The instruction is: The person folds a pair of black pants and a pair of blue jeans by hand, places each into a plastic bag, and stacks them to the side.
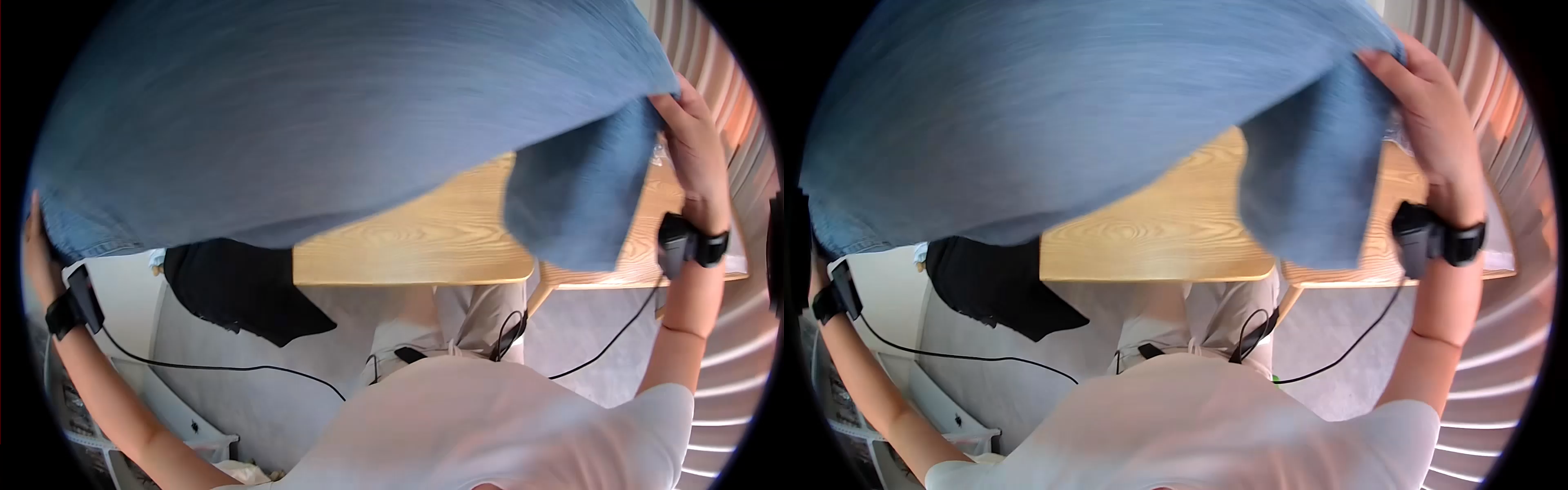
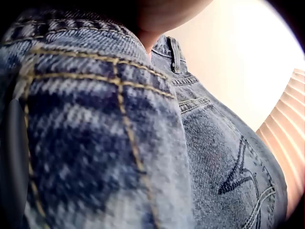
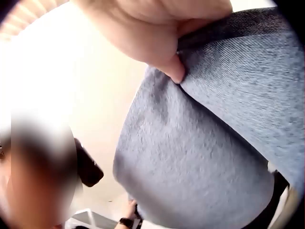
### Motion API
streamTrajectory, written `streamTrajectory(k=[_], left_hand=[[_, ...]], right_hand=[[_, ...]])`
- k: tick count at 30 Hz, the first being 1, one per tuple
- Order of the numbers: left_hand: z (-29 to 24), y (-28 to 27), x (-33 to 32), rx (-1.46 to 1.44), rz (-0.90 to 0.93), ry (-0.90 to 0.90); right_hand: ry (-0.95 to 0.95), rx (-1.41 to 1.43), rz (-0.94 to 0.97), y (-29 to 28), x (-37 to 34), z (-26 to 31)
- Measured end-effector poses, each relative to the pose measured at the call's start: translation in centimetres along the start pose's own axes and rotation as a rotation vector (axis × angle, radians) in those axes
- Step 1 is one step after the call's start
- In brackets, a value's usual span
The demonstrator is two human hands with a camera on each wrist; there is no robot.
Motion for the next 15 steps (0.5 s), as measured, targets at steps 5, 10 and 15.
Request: streamTrajectory(k=[5, 10, 15], left_hand=[[-1.0, 14.3, -7.3, -0.156, 0.456, -0.076], [-0.1, 23.2, -17.7, -0.221, 0.918, -0.189], [11.5, 32.6, -21.9, -0.191, 1.076, -0.285]], right_hand=[[0.209, -0.627, 0.035, -7.6, 1.9, 1.1], [0.398, -0.985, 0.452, -9.0, 4.3, -8.0], [0.305, -1.067, 0.277, -4.2, 5.2, -18.8]])
Point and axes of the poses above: each hand's wrist, its own x-axis towards the middle knuckle, its own y-axis out of the palm, z = x × y, the point moved 8 cm from there along x, towards the middle knuckle, and after that the axes turned 14 degrees about x, right-handed, at the moved point
